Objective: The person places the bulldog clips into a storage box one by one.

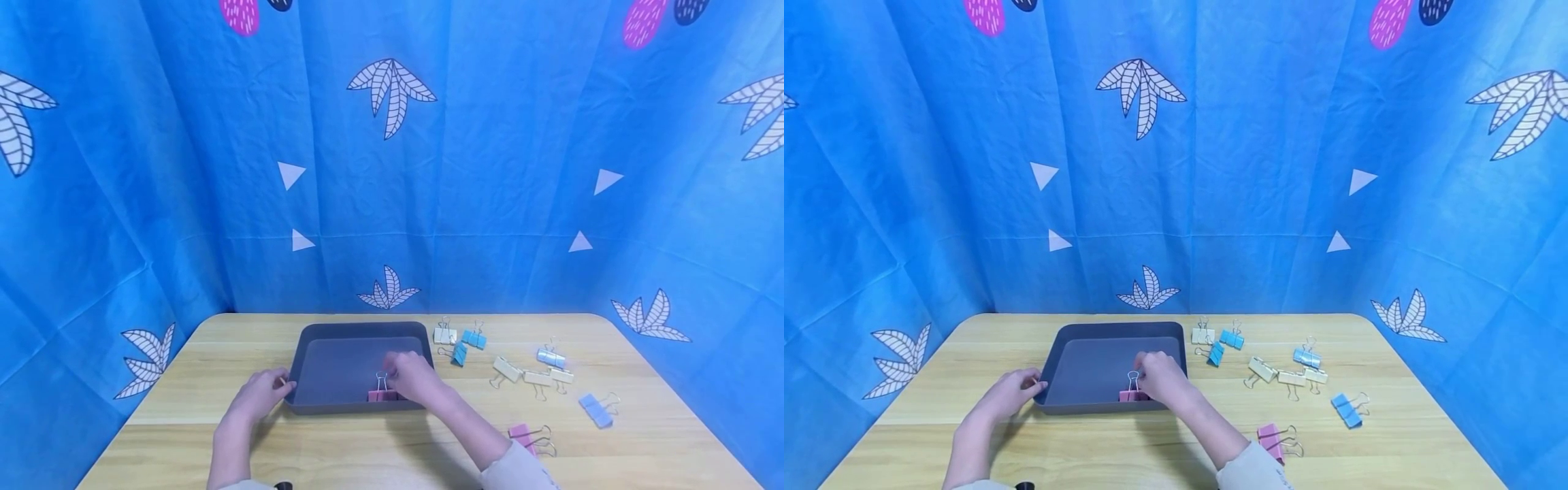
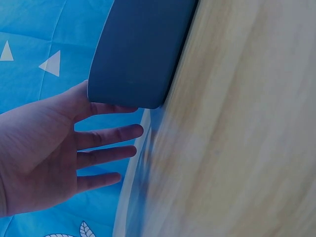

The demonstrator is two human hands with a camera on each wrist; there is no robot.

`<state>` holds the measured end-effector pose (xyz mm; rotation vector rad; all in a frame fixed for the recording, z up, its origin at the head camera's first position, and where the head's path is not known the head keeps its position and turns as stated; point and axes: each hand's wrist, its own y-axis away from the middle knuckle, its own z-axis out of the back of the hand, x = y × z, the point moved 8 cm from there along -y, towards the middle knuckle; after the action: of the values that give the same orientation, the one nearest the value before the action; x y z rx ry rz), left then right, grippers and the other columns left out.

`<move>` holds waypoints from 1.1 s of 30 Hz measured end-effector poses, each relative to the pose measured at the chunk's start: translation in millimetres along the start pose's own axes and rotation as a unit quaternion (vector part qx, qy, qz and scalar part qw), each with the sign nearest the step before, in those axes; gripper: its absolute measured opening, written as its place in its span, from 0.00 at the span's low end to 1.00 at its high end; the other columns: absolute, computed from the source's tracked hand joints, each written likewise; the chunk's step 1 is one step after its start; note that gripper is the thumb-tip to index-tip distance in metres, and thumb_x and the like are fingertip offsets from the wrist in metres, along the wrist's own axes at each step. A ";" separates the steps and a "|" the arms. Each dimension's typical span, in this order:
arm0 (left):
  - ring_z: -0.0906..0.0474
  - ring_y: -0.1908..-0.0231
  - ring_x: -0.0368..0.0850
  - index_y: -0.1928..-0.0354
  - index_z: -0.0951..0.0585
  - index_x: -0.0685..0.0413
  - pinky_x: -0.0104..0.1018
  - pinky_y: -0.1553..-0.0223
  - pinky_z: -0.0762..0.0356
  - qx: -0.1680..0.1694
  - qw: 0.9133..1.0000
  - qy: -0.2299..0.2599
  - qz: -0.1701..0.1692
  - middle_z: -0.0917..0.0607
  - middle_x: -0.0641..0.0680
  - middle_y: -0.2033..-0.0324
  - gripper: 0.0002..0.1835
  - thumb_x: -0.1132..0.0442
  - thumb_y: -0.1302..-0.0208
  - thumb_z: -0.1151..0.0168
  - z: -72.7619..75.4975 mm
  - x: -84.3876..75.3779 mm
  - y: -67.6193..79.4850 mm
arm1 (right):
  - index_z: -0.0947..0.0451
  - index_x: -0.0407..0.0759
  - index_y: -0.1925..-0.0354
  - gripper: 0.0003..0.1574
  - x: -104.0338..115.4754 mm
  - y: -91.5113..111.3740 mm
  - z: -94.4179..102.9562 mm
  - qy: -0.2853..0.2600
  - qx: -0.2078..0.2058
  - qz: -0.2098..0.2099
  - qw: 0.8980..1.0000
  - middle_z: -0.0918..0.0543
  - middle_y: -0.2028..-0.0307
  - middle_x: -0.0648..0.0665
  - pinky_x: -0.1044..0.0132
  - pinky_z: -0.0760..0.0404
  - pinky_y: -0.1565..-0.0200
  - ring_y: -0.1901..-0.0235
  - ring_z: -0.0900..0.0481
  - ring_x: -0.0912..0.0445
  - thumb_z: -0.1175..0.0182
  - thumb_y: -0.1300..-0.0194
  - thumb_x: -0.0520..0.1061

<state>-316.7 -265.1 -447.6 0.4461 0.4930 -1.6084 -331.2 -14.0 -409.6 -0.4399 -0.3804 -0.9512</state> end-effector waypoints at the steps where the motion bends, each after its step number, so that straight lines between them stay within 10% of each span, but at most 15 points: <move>1: 0.25 0.63 0.52 0.59 0.21 0.60 0.52 0.60 0.27 0.000 1.000 -0.001 0.000 0.21 0.51 0.69 0.11 0.61 0.38 0.42 0.0 0.4 0.0 | 0.22 0.36 0.63 0.12 -0.4 0.6 1.3 -0.001 -0.002 0.001 1.000 0.17 0.71 0.43 0.74 0.23 0.73 0.73 0.19 0.55 0.38 0.49 0.30; 33: 0.24 0.65 0.51 0.57 0.22 0.64 0.52 0.60 0.27 0.002 1.000 0.006 -0.011 0.20 0.51 0.69 0.13 0.61 0.39 0.42 -0.4 -1.0 -1.3 | 0.22 0.42 0.66 0.09 -34.0 66.9 91.6 -0.019 -0.095 -0.063 0.993 0.19 0.69 0.48 0.68 0.21 0.68 0.71 0.22 0.57 0.38 0.48 0.32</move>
<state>-317.9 -263.9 -447.3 0.4553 0.5055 -1.6282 -303.6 90.7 -361.6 -0.6148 -0.3571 -1.1088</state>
